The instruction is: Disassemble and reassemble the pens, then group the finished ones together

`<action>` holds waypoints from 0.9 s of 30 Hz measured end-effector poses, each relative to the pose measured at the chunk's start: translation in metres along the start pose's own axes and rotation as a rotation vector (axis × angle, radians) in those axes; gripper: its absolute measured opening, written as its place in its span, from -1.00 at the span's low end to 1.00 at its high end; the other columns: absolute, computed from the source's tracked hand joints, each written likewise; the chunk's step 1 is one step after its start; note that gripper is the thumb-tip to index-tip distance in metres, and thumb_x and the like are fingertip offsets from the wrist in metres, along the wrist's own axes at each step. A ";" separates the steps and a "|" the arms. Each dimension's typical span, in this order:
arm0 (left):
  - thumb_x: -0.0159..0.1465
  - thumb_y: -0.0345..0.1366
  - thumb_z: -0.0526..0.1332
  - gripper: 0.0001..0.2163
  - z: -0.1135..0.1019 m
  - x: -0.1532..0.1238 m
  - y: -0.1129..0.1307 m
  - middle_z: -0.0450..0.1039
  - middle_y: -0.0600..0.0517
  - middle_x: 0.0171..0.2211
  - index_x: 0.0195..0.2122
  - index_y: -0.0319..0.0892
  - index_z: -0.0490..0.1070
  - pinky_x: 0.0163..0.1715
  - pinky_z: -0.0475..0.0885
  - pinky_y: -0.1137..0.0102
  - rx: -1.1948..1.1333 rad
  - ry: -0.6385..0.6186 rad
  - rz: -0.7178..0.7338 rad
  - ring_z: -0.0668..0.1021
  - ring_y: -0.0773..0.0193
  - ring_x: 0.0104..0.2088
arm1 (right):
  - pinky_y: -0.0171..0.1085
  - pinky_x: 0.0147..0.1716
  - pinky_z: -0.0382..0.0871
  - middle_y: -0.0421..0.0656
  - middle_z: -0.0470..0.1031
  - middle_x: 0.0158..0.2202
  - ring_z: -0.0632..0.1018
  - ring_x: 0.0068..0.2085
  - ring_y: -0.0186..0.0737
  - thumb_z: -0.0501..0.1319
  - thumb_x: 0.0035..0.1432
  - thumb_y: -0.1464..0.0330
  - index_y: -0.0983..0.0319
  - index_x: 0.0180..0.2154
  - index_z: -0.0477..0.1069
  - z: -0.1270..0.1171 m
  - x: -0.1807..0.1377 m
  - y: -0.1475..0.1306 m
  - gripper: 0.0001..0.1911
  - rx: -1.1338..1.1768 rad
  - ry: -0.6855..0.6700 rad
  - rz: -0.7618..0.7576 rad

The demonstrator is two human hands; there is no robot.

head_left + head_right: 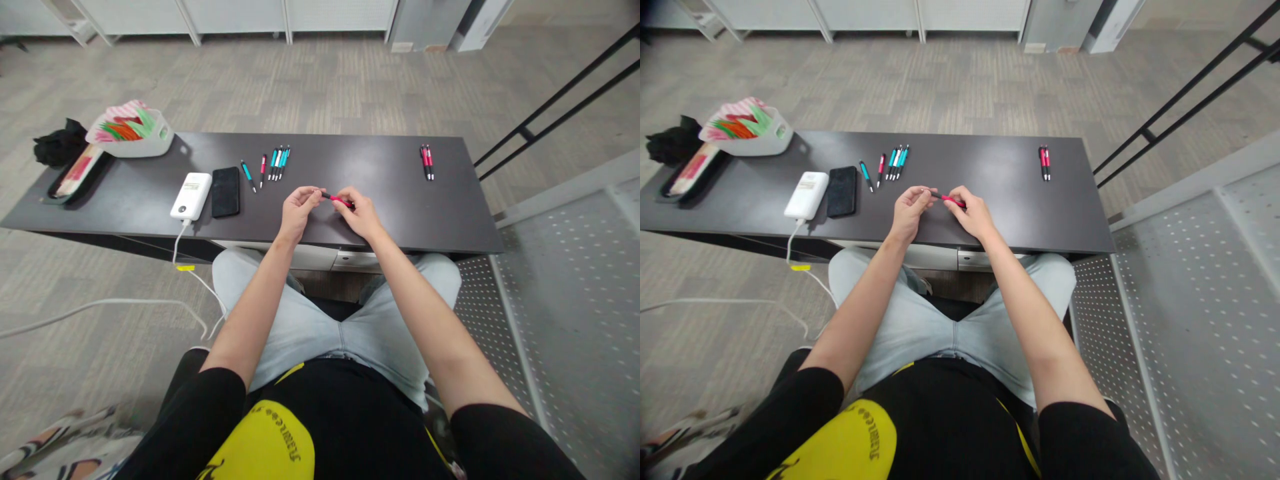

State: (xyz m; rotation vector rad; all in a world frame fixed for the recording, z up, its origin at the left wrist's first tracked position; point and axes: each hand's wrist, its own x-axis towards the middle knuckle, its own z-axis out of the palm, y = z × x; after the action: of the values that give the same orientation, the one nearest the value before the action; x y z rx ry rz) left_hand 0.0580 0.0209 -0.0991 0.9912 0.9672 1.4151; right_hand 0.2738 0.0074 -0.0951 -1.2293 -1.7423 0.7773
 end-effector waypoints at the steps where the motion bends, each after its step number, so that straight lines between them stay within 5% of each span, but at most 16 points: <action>1: 0.35 0.04 0.87 -0.51 0.003 -0.001 -0.001 0.91 -0.07 -0.05 -0.15 -0.05 0.62 -0.06 0.71 0.32 0.002 0.006 0.005 0.86 0.19 -0.14 | -0.02 0.03 0.60 -0.19 0.67 -0.24 0.60 -0.19 0.03 0.47 0.59 -0.23 -0.01 -0.10 0.54 0.000 0.000 -0.001 -0.52 0.001 0.004 0.004; 11: 0.31 -0.21 0.89 -0.61 0.003 -0.005 -0.008 0.90 -0.06 -0.08 -0.16 -0.06 0.69 0.22 0.80 0.18 -0.018 0.030 0.017 0.88 0.10 -0.05 | -0.04 -0.02 0.58 -0.18 0.69 -0.25 0.60 -0.22 0.00 0.48 0.63 -0.17 0.00 -0.09 0.60 0.001 -0.001 0.004 -0.57 -0.023 -0.033 -0.007; 18: 0.28 -0.11 0.92 -0.56 0.000 -0.005 -0.011 0.89 -0.02 -0.10 -0.17 -0.03 0.68 0.22 0.81 0.18 -0.005 -0.007 0.068 0.89 0.10 -0.04 | -0.05 -0.07 0.55 -0.19 0.75 -0.28 0.61 -0.27 0.00 0.37 0.64 -0.32 -0.01 -0.07 0.62 0.000 -0.002 0.006 -0.45 0.032 -0.110 0.004; 23: 0.34 -0.16 0.88 -0.61 0.000 -0.008 -0.009 0.88 -0.05 -0.09 -0.13 -0.04 0.68 0.26 0.78 0.16 0.032 0.003 0.054 0.89 0.07 0.00 | -0.10 -0.11 0.53 -0.21 0.76 -0.29 0.61 -0.30 -0.05 0.35 0.69 -0.25 0.02 -0.05 0.64 -0.004 -0.002 0.004 -0.49 0.036 -0.166 0.001; 27: 0.24 0.08 0.92 -0.48 -0.003 -0.006 -0.016 0.87 -0.07 -0.08 -0.13 -0.03 0.70 0.24 0.78 0.15 0.006 -0.034 0.111 0.87 0.05 -0.01 | -0.12 -0.16 0.48 -0.22 0.75 -0.31 0.58 -0.31 -0.08 0.36 0.69 -0.30 0.03 -0.08 0.62 -0.005 -0.002 0.001 -0.44 0.054 -0.192 0.030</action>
State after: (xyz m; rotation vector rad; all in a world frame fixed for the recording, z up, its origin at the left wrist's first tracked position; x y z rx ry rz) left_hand 0.0601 0.0158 -0.1155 1.0839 0.9034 1.4826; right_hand 0.2791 0.0063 -0.0939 -1.1792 -1.8467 0.9807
